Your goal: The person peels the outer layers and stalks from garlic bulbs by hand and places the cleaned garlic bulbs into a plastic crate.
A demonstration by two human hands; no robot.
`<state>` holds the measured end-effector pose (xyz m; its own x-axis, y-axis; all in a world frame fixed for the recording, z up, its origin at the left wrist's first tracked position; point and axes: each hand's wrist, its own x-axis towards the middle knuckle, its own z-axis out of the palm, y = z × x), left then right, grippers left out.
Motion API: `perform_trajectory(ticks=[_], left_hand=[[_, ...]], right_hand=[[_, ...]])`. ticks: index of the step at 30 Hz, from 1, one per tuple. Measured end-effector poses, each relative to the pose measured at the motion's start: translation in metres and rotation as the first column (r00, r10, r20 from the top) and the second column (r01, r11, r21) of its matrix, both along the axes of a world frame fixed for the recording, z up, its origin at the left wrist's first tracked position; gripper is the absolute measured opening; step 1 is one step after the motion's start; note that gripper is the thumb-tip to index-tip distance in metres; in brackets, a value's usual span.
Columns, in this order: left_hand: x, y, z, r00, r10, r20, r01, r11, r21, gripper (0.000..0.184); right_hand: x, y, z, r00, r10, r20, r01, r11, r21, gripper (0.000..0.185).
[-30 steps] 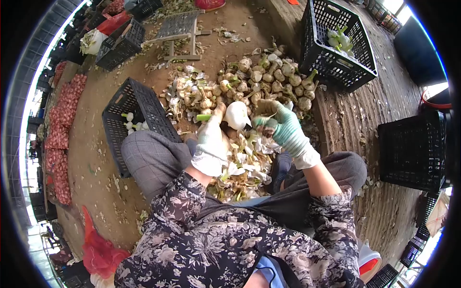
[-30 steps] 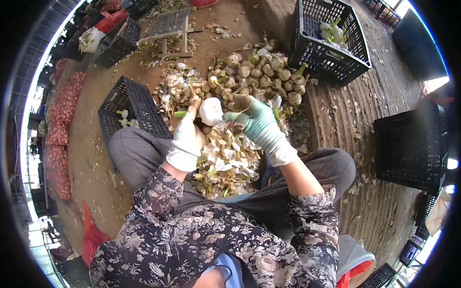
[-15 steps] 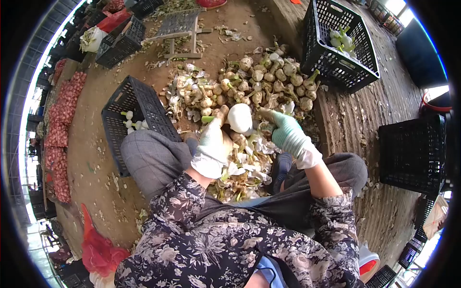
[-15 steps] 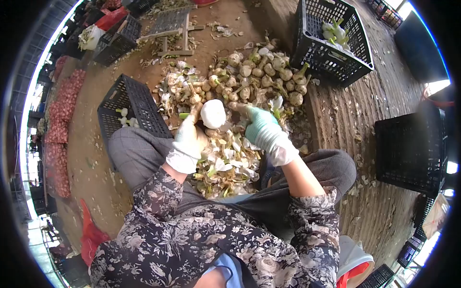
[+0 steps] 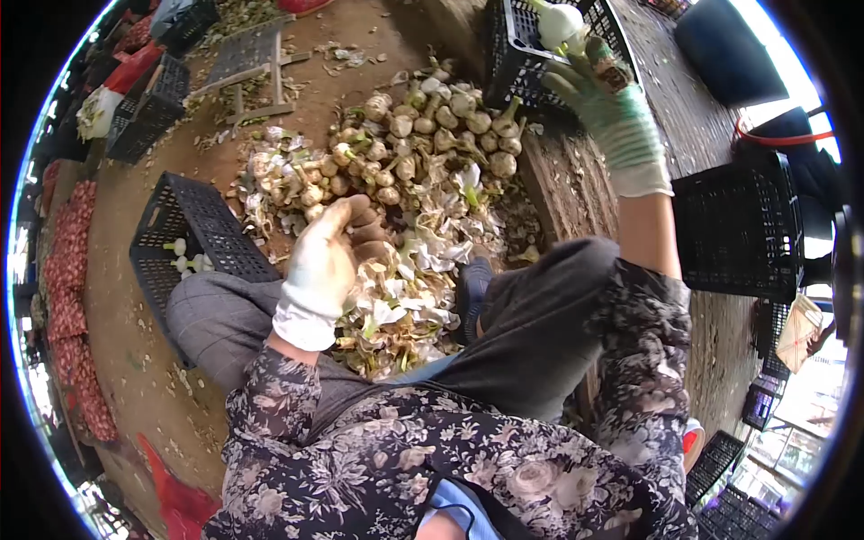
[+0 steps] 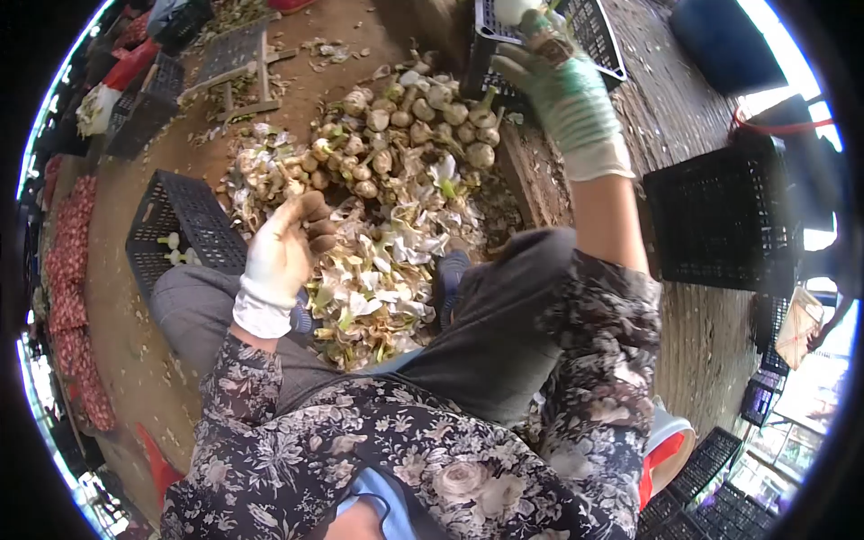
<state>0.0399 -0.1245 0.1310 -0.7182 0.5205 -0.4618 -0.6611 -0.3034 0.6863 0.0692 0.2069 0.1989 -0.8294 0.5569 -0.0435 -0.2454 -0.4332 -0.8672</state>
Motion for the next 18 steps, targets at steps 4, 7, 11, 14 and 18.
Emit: perform_trajectory(ticks=[4,7,11,14,18], left_hand=[[-0.001,-0.008,-0.019,0.995,0.03,0.094,-0.031,0.999,0.01,0.026],[0.0,-0.009,-0.022,0.985,0.01,0.17,-0.006,1.0,-0.025,0.025],[-0.003,-0.012,-0.017,0.99,0.038,0.137,-0.018,0.99,-0.141,0.029],[-0.009,-0.015,-0.023,0.986,0.074,0.148,-0.051,0.986,-0.156,0.028],[0.001,-0.004,-0.018,0.984,0.074,0.161,-0.043,0.981,-0.188,0.024]], right_hand=[[0.061,0.073,-0.085,0.993,0.119,0.023,-0.121,0.983,0.138,0.026],[0.126,0.045,-0.163,0.746,-0.123,0.654,-0.255,0.854,0.452,0.031],[0.193,0.017,-0.287,0.327,-0.28,0.902,-0.514,0.749,0.419,0.042],[0.178,-0.022,-0.283,0.179,-0.363,0.914,-0.695,0.611,0.379,0.065],[0.156,-0.035,-0.33,0.314,-0.595,0.74,-0.869,0.135,0.477,0.042]])
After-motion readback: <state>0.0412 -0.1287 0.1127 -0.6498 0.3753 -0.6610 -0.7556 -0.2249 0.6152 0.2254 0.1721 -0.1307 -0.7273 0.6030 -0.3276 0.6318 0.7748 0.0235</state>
